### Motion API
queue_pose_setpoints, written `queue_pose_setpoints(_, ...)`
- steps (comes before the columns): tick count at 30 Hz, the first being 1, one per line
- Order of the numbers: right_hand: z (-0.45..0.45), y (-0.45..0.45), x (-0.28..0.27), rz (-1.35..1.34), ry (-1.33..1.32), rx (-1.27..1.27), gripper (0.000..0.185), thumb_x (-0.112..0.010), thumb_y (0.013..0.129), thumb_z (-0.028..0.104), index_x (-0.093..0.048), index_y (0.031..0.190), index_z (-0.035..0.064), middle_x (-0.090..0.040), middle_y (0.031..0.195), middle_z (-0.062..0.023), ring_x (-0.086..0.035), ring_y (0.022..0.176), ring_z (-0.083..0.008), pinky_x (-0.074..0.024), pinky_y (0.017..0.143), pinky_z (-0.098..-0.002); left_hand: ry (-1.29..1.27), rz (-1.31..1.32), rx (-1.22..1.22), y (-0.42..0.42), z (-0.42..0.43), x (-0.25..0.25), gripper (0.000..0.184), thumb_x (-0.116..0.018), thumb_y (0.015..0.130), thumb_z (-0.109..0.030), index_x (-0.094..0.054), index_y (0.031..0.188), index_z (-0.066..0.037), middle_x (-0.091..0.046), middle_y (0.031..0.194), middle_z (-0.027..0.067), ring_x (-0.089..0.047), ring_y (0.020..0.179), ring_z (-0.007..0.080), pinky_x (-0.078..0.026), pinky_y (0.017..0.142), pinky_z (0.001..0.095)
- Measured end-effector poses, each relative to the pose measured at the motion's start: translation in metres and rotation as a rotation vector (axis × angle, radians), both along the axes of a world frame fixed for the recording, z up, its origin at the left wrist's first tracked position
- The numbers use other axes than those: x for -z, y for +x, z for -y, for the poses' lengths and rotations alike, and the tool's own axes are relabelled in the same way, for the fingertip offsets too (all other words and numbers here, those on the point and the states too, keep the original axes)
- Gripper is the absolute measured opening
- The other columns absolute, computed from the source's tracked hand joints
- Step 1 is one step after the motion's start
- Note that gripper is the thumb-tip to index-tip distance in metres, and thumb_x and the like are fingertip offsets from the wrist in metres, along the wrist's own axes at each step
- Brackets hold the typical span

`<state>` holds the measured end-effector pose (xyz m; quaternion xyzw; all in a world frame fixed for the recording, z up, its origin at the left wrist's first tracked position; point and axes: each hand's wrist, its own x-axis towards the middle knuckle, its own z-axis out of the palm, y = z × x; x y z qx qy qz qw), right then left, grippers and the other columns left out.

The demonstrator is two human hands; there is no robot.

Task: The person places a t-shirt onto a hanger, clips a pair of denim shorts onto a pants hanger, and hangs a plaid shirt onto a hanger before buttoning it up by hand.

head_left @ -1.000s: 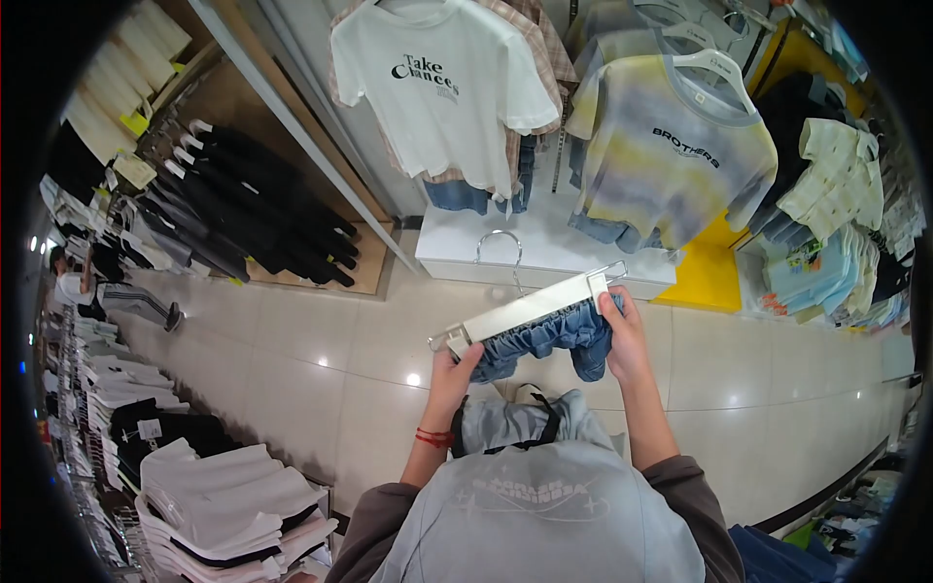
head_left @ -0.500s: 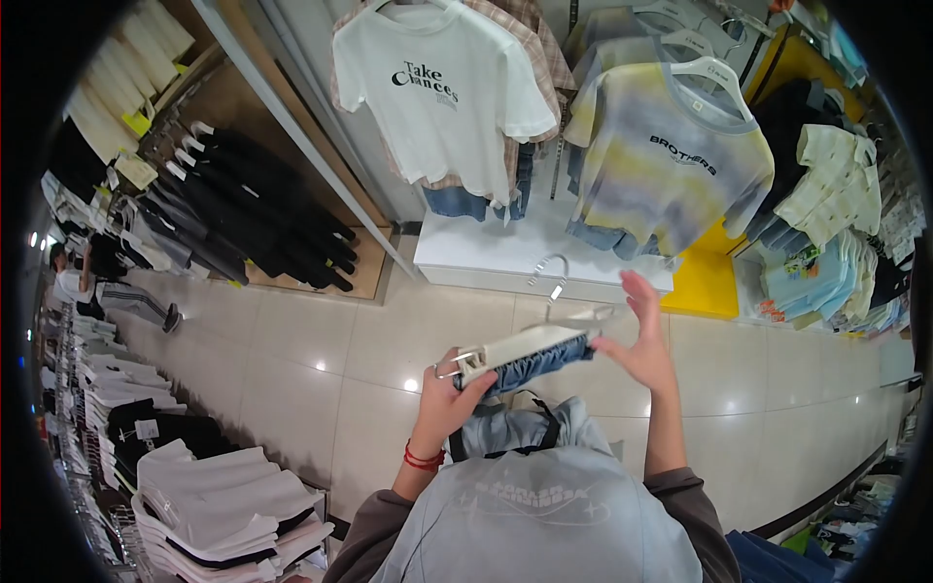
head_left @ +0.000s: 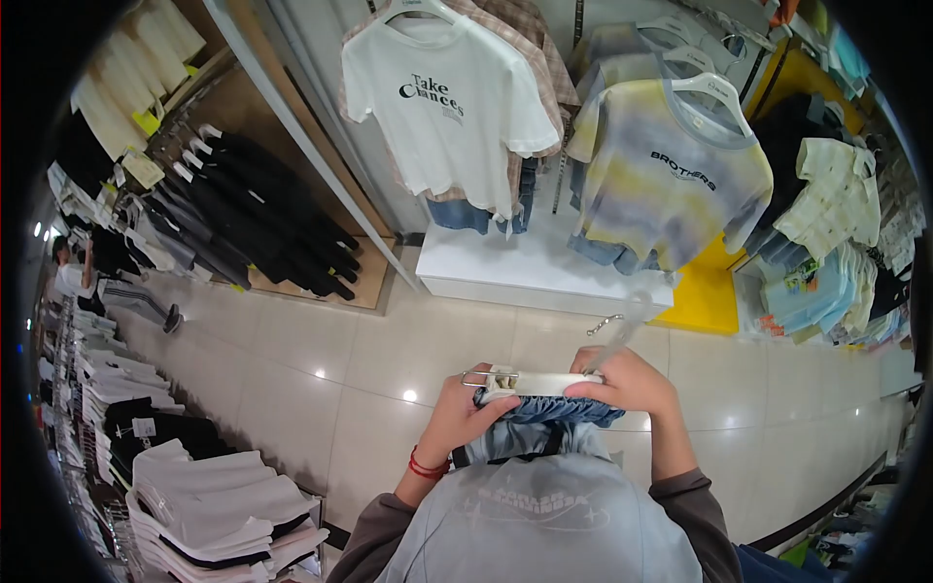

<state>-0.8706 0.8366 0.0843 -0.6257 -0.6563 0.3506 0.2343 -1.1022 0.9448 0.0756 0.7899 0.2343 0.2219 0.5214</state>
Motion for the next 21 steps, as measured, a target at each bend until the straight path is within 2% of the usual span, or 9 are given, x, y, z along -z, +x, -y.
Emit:
queue_pose_setpoints(3, -0.002, 0.005, -0.002, 0.11, 0.235, 0.094, 0.033, -0.065, 0.076, 0.036, -0.059, 0.082, 0.0032, -0.058, 0.076, -0.0127, -0.057, 0.071, -0.0288, -0.0446, 0.064, -0.0344, 0.038, 0.079, -0.052, 0.003, -0.002, 0.003, 0.023, -0.068, 0.074, -0.016, -0.062, 0.089, 0.0, -0.06, 0.08, 0.0114, -0.058, 0.064, 0.0229, -0.044, 0.059, 0.0271)
queue_pose_setpoints(6, -0.003, 0.018, -0.018, 0.081, 0.001, 0.16, 0.033, -0.067, 0.075, 0.033, -0.056, 0.082, 0.0023, -0.056, 0.076, -0.0121, -0.056, 0.075, -0.029, -0.0447, 0.067, -0.035, 0.063, 0.125, -0.114, 0.0, -0.009, 0.003, 0.022, -0.068, 0.074, -0.016, -0.062, 0.088, 0.0, -0.061, 0.078, 0.0111, -0.058, 0.064, 0.0213, -0.045, 0.061, 0.0262)
queue_pose_setpoints(9, -0.004, 0.026, -0.012, 0.04, 0.182, 0.275, 0.034, -0.067, 0.076, 0.03, -0.052, 0.086, 0.0018, -0.056, 0.082, -0.0126, -0.055, 0.08, -0.0292, -0.044, 0.071, -0.0341, 0.034, 0.203, -0.216, -0.003, -0.013, 0.014, 0.023, -0.068, 0.074, -0.014, -0.061, 0.089, 0.001, -0.062, 0.076, 0.0103, -0.058, 0.066, 0.0167, -0.045, 0.063, 0.0262)
queue_pose_setpoints(12, -0.01, 0.026, -0.004, -0.017, 0.264, 0.273, 0.036, -0.067, 0.076, 0.028, -0.05, 0.094, 0.0011, -0.055, 0.089, -0.0129, -0.053, 0.085, -0.0284, -0.0429, 0.074, -0.0335, -0.09, 0.219, -0.332, -0.006, -0.015, 0.018, 0.024, -0.067, 0.074, -0.013, -0.06, 0.091, 0.002, -0.063, 0.077, 0.0089, -0.057, 0.07, 0.0144, -0.045, 0.065, 0.0269)
queue_pose_setpoints(15, -0.021, 0.024, -0.003, 0.036, 0.26, 0.23, 0.036, -0.066, 0.077, 0.027, -0.05, 0.097, 0.0016, -0.055, 0.09, -0.013, -0.053, 0.085, -0.0283, -0.0423, 0.074, -0.0333, -0.052, 0.293, -0.377, -0.006, -0.017, 0.019, 0.025, -0.067, 0.074, -0.013, -0.06, 0.092, 0.002, -0.063, 0.078, 0.0088, -0.057, 0.071, 0.0141, -0.045, 0.067, 0.0265)
queue_pose_setpoints(21, -0.045, 0.012, -0.011, -0.043, 0.207, 0.16, 0.037, -0.065, 0.078, 0.032, -0.052, 0.095, 0.0019, -0.056, 0.088, -0.0128, -0.053, 0.082, -0.0287, -0.042, 0.072, -0.0342, -0.083, 0.233, -0.379, -0.011, -0.021, 0.016, 0.025, -0.066, 0.074, -0.012, -0.06, 0.093, 0.002, -0.063, 0.079, 0.0084, -0.057, 0.071, 0.0143, -0.045, 0.068, 0.0267)
